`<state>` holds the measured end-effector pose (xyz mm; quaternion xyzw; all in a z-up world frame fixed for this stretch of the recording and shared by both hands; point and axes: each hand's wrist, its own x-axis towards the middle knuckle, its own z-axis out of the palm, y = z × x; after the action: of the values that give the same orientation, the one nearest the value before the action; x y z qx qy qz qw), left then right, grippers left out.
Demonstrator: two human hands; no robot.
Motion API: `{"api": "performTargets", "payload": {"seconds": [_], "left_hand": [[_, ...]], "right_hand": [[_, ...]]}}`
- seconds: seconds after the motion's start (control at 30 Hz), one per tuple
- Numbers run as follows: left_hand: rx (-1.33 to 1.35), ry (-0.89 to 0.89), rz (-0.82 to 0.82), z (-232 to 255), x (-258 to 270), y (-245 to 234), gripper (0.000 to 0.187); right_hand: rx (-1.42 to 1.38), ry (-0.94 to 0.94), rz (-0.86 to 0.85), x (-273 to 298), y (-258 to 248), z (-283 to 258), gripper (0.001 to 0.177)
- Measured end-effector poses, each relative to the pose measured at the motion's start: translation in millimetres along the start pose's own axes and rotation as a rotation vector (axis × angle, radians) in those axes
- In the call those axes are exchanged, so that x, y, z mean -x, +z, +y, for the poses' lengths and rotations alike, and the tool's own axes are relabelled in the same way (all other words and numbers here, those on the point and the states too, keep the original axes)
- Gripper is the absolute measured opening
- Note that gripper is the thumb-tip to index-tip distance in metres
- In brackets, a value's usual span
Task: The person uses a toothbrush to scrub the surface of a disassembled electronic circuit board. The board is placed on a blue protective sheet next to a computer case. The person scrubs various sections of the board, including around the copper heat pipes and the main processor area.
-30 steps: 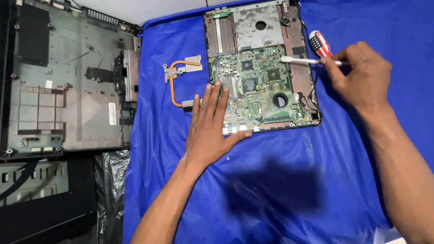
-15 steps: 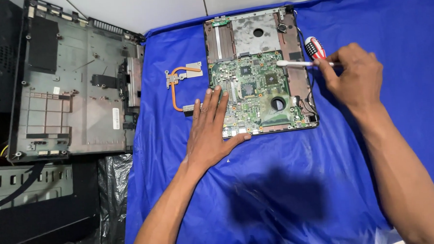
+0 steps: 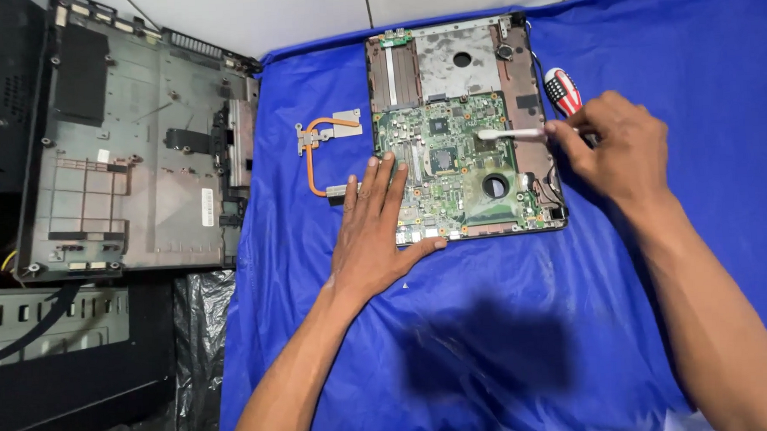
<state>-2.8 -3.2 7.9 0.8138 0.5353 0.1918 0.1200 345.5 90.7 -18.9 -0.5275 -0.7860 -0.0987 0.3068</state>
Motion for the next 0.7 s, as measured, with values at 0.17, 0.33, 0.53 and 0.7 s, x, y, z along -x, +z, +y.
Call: {"api": "performTargets", "payload": {"seconds": [0.17,0.33,0.53,0.7], "left_hand": [[0.001,0.0,0.015,0.6,-0.3,-1.5,0.105],[0.002,0.003,0.023,1.4,-0.3,0.4,0.104],[0.059,-0.025,0.03,0.0,-0.5,1.2,0.108],[0.07,-0.041,0.015,2.4,-0.3,0.8,0.109]], "right_hand": [[-0.05,-0.062,-0.093,-8.5,-3.9,-24.7,0.031],[-0.024,-0.094,-0.03,-5.2,3.3,-35.7,0.032],[-0.096,-0.097,0.028,-4.6,11.0,-33.5,0.025],[-0.306,-0.094,-0.112,-13.8,-9.7,-58.1,0.029]]}}
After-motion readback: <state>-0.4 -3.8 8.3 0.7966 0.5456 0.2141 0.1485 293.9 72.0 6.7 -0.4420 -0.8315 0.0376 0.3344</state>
